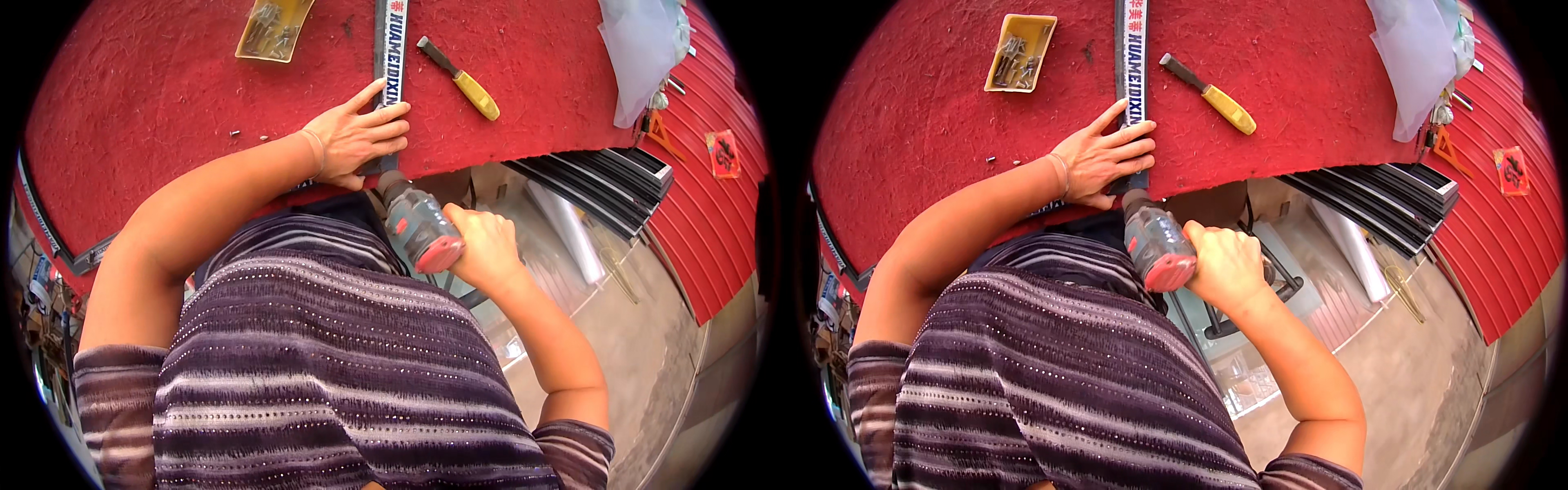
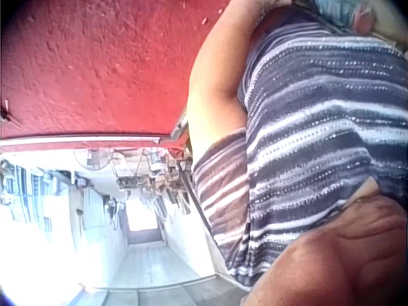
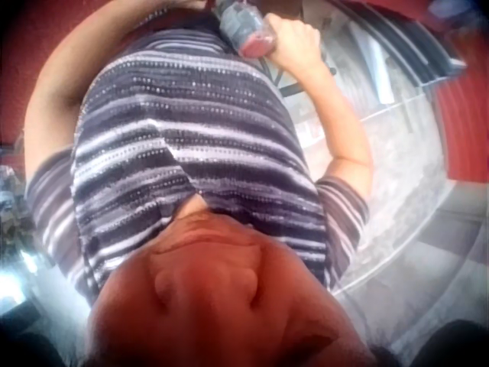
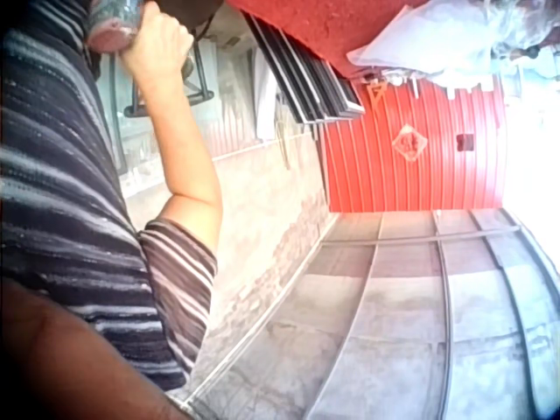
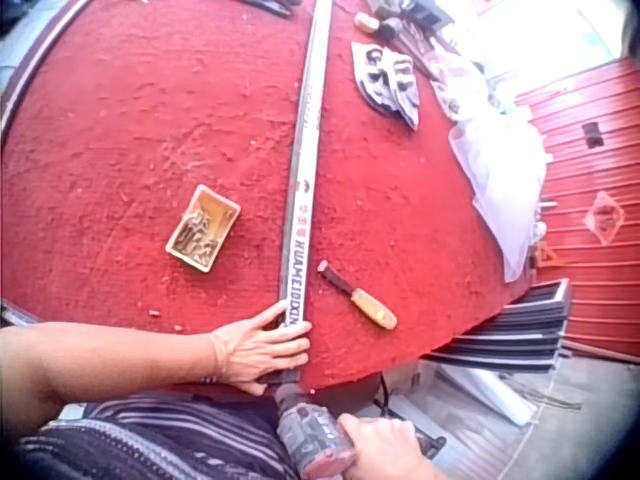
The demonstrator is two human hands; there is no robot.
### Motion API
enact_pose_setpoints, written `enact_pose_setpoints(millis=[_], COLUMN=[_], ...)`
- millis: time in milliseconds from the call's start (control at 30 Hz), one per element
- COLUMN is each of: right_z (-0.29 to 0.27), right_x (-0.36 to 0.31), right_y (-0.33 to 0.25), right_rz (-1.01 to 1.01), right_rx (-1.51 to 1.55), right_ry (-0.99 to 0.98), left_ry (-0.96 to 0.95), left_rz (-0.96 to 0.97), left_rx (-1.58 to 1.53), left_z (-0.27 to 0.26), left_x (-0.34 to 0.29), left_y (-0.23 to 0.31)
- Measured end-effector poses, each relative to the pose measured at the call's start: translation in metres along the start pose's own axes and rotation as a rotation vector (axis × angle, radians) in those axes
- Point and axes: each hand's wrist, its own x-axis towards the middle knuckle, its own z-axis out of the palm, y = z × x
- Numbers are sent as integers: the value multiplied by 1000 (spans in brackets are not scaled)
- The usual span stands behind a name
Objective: The person assembles a metal frame by using a drill to drive screws into the corners, handling the metal frame pieces, screws, and a drill.
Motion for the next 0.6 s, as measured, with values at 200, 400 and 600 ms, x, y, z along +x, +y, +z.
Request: enact_pose_setpoints(millis=[200,400,600], right_z=[-3,-7,20], right_x=[3,1,-15], right_y=[1,-6,-7], right_rz=[-29,-29,11], right_rx=[-45,-32,-26], right_ry=[17,94,243], left_ry=[25,74,89], left_rz=[12,-2,14], left_rx=[-3,3,19], left_z=[2,-9,5], left_x=[1,-4,-5], left_y=[-2,-5,8])
